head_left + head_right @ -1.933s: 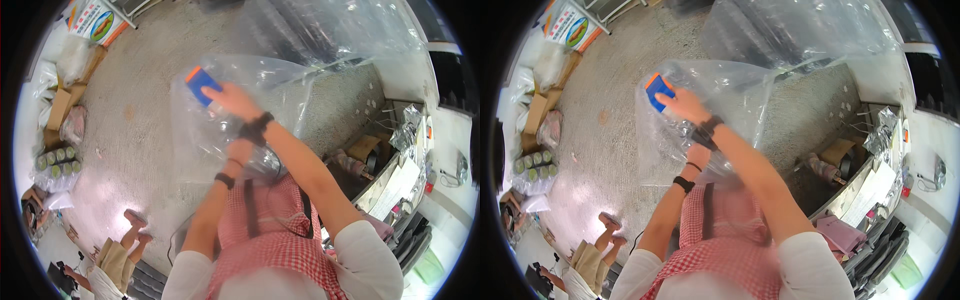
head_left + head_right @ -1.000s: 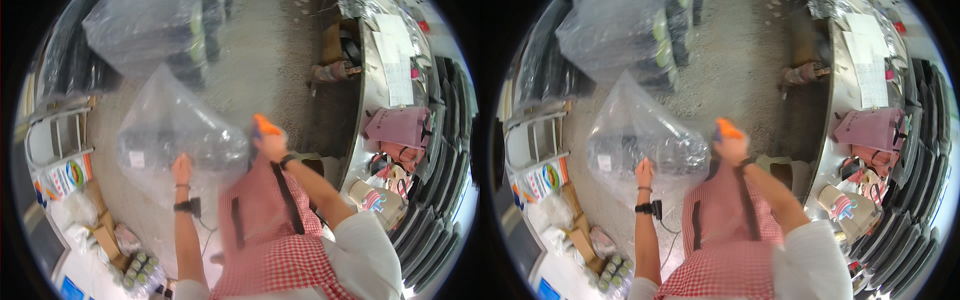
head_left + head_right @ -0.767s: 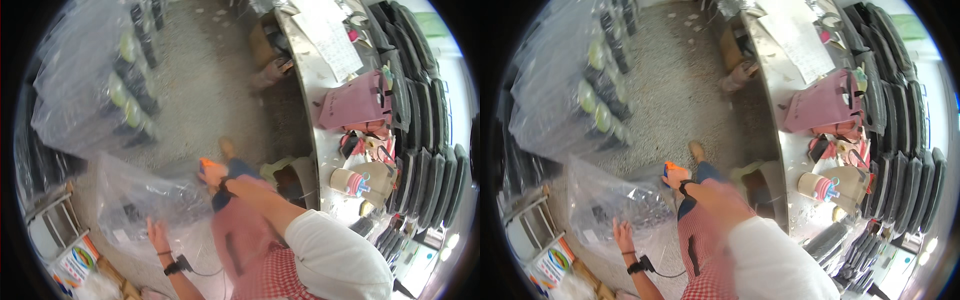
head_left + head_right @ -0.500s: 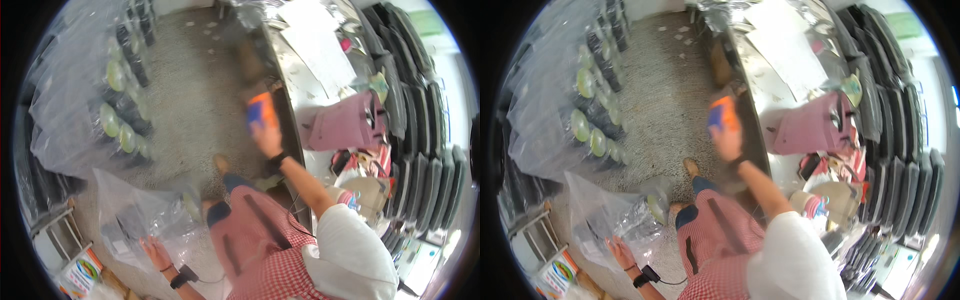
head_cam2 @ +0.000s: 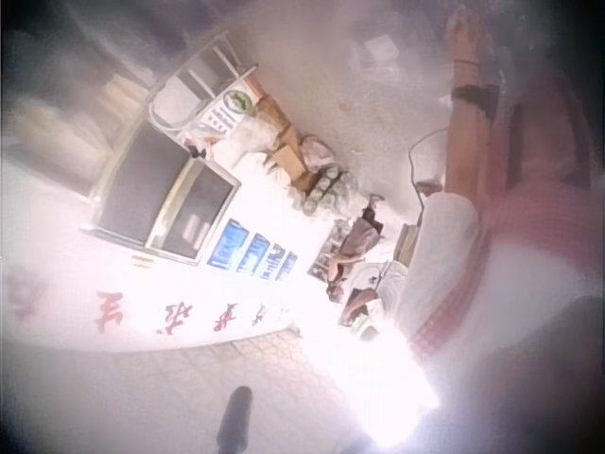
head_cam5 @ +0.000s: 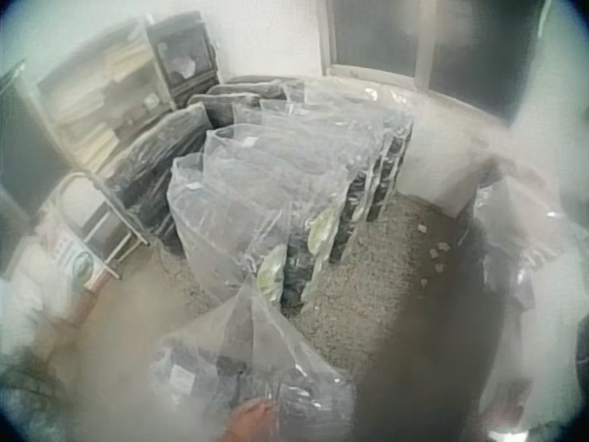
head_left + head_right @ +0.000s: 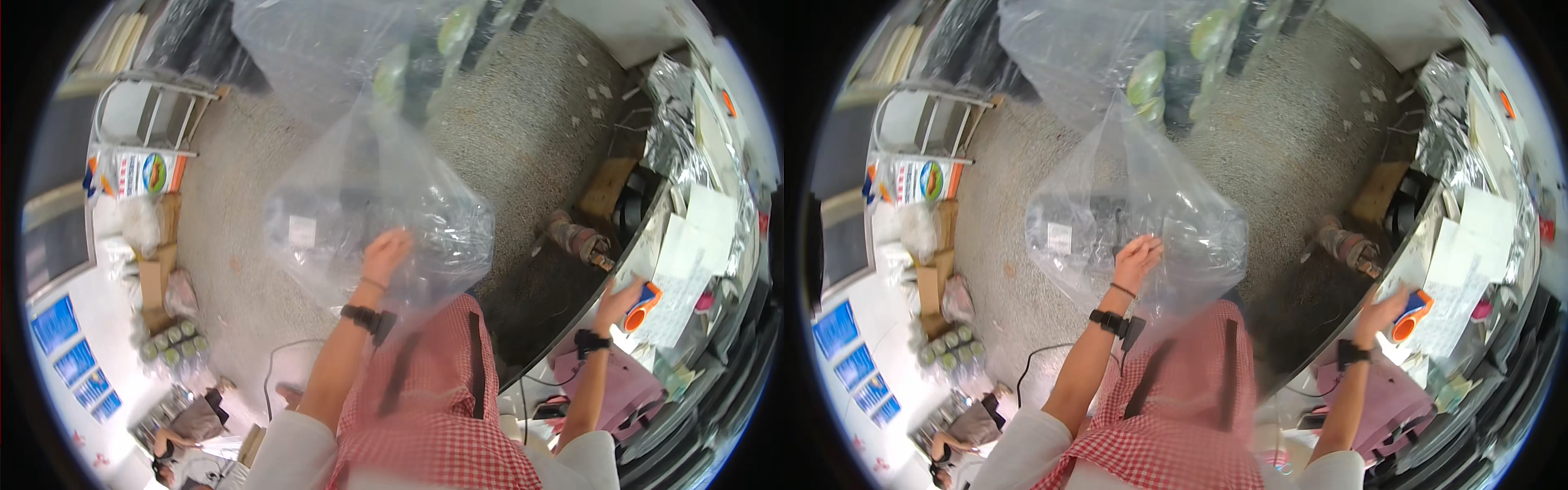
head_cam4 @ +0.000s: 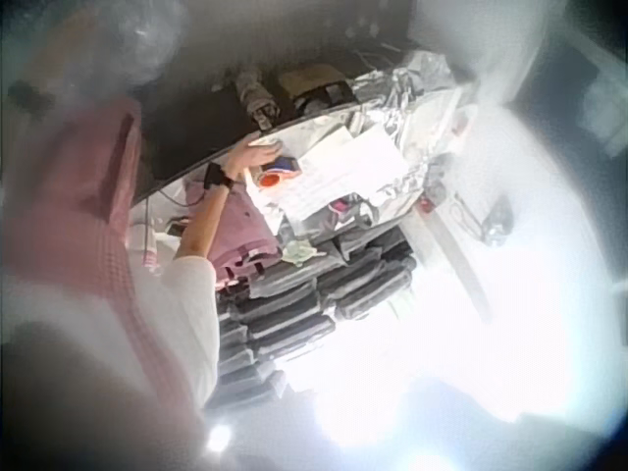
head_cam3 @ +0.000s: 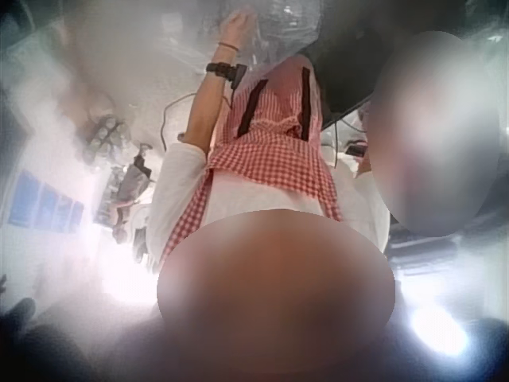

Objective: The person places items into large plastic bags and seals the bags using a tape dispenser by hand.

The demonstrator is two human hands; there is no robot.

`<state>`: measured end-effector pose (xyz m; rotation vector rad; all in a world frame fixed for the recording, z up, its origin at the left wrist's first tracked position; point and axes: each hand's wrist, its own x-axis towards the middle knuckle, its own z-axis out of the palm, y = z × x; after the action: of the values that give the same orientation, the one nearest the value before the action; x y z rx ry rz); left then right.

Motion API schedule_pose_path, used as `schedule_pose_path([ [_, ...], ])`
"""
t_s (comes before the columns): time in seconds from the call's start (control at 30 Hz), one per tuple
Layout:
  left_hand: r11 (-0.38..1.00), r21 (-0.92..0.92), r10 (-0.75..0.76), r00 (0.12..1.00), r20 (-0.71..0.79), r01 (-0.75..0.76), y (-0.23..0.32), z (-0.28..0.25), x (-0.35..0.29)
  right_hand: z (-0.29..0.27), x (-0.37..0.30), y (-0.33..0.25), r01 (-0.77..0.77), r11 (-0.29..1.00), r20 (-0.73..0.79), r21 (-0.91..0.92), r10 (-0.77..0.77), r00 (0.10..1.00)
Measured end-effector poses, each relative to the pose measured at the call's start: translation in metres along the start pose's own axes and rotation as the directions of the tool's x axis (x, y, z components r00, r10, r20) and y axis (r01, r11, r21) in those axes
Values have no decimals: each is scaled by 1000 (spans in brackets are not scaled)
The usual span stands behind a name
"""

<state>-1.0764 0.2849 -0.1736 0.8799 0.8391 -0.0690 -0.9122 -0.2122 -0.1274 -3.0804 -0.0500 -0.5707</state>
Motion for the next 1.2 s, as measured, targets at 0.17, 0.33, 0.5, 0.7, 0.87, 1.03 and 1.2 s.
schedule_pose_path([
  [0.17,986,94,-136,991,-16,137,32,9,10,-76,-38,-247,312,484,336,818,-841,424],
  [0.33,936,251,-273,959,81,246,51,9,12,-34,-150,-373,442,7,-152,897,-934,324],
  [0.5,350,902,-446,802,397,-252,96,-43,-37,-76,-142,-370,556,-9,-3,831,-1000,-11],
  [0.7,-535,675,-635,768,76,-509,216,-102,-182,-161,-30,-342,598,60,71,800,-997,6],
  [0.87,-554,527,-108,683,722,-644,163,-151,-190,-176,-58,-354,721,58,159,691,-985,-73],
  [1.03,-373,524,-64,585,809,-766,152,-133,-188,-190,-68,-352,776,-34,186,629,-963,-193],
  [1.2,-661,423,-197,688,699,-619,173,-176,-226,-209,-71,-346,762,96,326,640,-933,-155],
])
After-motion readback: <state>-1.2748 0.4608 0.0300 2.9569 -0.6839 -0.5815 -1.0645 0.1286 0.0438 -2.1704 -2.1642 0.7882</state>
